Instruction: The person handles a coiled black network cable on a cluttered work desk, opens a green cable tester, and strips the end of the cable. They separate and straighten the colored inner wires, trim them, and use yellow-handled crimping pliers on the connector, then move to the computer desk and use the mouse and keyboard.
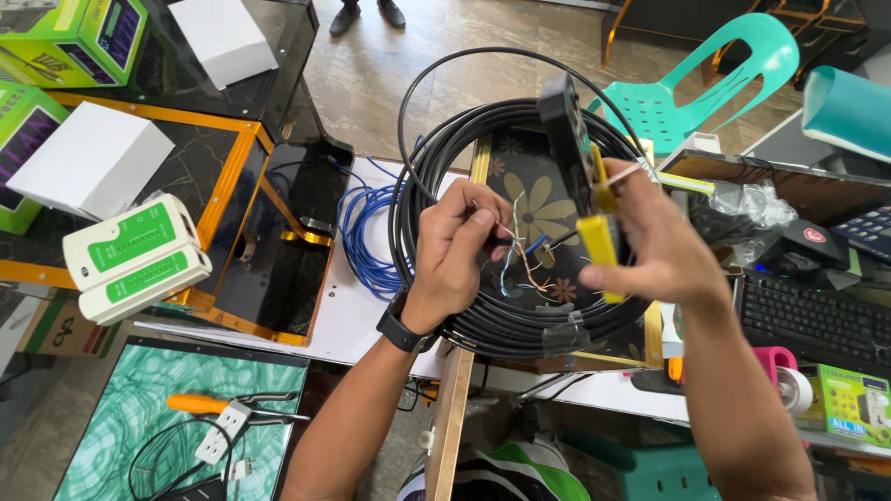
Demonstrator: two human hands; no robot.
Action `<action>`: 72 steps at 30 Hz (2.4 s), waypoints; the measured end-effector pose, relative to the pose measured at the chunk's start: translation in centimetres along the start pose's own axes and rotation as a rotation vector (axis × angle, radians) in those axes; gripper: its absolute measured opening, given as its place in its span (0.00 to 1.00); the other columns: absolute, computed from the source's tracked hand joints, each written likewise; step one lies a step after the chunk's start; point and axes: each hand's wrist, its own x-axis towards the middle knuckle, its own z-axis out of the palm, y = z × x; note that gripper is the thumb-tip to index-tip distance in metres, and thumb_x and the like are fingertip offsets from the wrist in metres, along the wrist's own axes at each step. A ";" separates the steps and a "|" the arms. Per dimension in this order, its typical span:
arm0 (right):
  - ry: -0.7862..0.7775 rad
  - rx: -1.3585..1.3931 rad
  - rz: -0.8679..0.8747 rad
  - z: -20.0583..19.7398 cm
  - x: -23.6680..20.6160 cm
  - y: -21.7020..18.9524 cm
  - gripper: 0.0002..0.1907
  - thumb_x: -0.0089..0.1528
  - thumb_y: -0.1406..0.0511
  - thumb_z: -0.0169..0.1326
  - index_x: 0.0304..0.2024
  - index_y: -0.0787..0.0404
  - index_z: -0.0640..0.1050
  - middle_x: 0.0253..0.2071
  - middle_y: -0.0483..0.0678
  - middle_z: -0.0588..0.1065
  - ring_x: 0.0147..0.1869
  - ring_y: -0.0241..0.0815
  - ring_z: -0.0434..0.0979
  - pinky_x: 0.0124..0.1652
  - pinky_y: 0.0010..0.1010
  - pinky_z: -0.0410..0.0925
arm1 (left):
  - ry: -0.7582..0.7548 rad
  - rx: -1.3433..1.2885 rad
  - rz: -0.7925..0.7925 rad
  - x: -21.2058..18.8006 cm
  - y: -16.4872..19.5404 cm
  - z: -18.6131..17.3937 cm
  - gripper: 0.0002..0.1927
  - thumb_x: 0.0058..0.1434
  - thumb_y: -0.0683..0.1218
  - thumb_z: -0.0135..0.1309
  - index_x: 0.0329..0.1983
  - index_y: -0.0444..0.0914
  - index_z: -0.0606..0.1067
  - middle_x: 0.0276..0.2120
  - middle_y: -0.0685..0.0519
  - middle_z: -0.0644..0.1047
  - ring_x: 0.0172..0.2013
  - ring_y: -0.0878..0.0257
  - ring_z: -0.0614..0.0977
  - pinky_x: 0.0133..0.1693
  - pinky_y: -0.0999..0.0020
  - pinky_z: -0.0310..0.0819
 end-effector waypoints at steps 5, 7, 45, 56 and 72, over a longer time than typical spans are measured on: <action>0.096 -0.746 0.290 -0.4 0.6 0.2 0.52 0.44 0.51 0.71 0.63 0.72 0.67 0.53 0.59 0.74 0.56 0.54 0.74 0.57 0.42 0.65 | -0.006 0.009 0.023 0.1 -0.2 0.0 0.05 0.74 0.40 0.41 0.41 0.33 0.66 0.36 0.49 0.73 0.32 0.69 0.71 0.34 0.74 0.69; 0.100 -0.805 0.413 0.3 1.1 0.6 0.53 0.43 0.49 0.71 0.63 0.71 0.68 0.54 0.60 0.74 0.56 0.56 0.75 0.56 0.43 0.66 | -0.004 0.035 0.035 0.1 -0.2 0.0 0.05 0.73 0.40 0.42 0.42 0.33 0.67 0.36 0.49 0.74 0.34 0.69 0.72 0.35 0.74 0.71; 0.212 -0.629 -0.068 3.1 0.7 0.4 0.09 0.58 0.72 0.63 0.28 0.65 0.74 0.29 0.43 0.72 0.31 0.32 0.71 0.33 0.26 0.63 | -0.039 0.481 0.074 1.4 -0.1 1.6 0.12 0.70 0.37 0.54 0.54 0.33 0.69 0.38 0.53 0.77 0.38 0.70 0.78 0.41 0.74 0.76; 0.182 0.765 0.098 -3.9 -2.8 1.3 0.06 0.67 0.72 0.53 0.46 0.69 0.75 0.44 0.50 0.76 0.47 0.39 0.76 0.47 0.30 0.69 | 0.119 0.643 0.170 -0.1 -0.1 8.7 0.09 0.72 0.39 0.52 0.52 0.34 0.67 0.38 0.52 0.77 0.34 0.67 0.78 0.38 0.73 0.74; -0.181 0.887 0.271 -11.8 -5.0 4.5 0.05 0.66 0.73 0.53 0.41 0.72 0.79 0.41 0.50 0.77 0.43 0.39 0.75 0.44 0.29 0.67 | 0.054 0.697 0.047 -0.7 -4.9 15.0 0.09 0.71 0.37 0.52 0.52 0.33 0.67 0.37 0.51 0.76 0.35 0.66 0.78 0.39 0.72 0.74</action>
